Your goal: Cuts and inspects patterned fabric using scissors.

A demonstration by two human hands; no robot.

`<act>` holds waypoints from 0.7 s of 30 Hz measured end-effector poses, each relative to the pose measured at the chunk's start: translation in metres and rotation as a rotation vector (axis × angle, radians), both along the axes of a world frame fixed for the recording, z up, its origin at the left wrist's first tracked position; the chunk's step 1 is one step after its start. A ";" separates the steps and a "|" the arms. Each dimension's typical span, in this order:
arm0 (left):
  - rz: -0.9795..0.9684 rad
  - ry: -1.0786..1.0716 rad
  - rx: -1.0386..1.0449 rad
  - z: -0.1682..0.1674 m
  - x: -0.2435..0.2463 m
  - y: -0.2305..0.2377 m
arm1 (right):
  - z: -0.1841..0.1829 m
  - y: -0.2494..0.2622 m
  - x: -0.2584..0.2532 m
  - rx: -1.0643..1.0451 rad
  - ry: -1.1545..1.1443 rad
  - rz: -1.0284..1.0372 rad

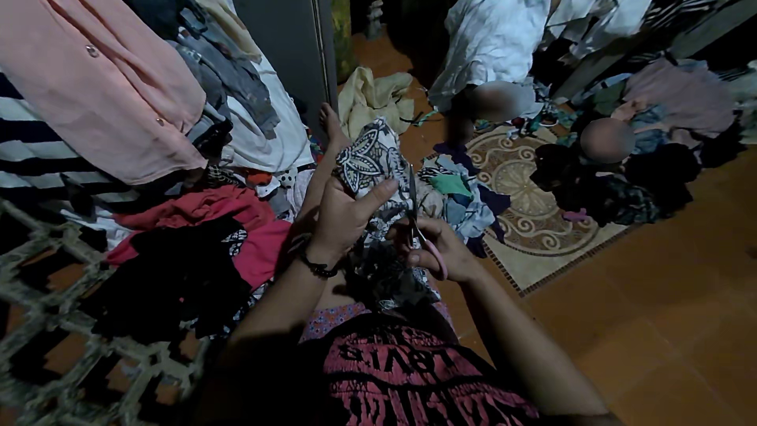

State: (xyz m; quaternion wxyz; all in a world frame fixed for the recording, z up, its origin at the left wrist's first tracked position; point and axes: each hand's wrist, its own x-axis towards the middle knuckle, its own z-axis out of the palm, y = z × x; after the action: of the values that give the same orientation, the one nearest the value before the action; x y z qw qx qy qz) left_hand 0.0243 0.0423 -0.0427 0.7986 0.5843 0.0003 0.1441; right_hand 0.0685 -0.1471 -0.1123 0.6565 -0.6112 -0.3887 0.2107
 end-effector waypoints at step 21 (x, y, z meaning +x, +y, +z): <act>0.049 -0.103 0.075 -0.006 0.002 0.000 | 0.002 0.002 -0.004 -0.057 0.024 -0.095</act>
State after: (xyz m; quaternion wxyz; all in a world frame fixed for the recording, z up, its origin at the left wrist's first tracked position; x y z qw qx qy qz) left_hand 0.0261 0.0420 -0.0485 0.7714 0.6054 -0.0318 0.1936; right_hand 0.0641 -0.1452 -0.1103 0.6527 -0.6448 -0.3453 0.1975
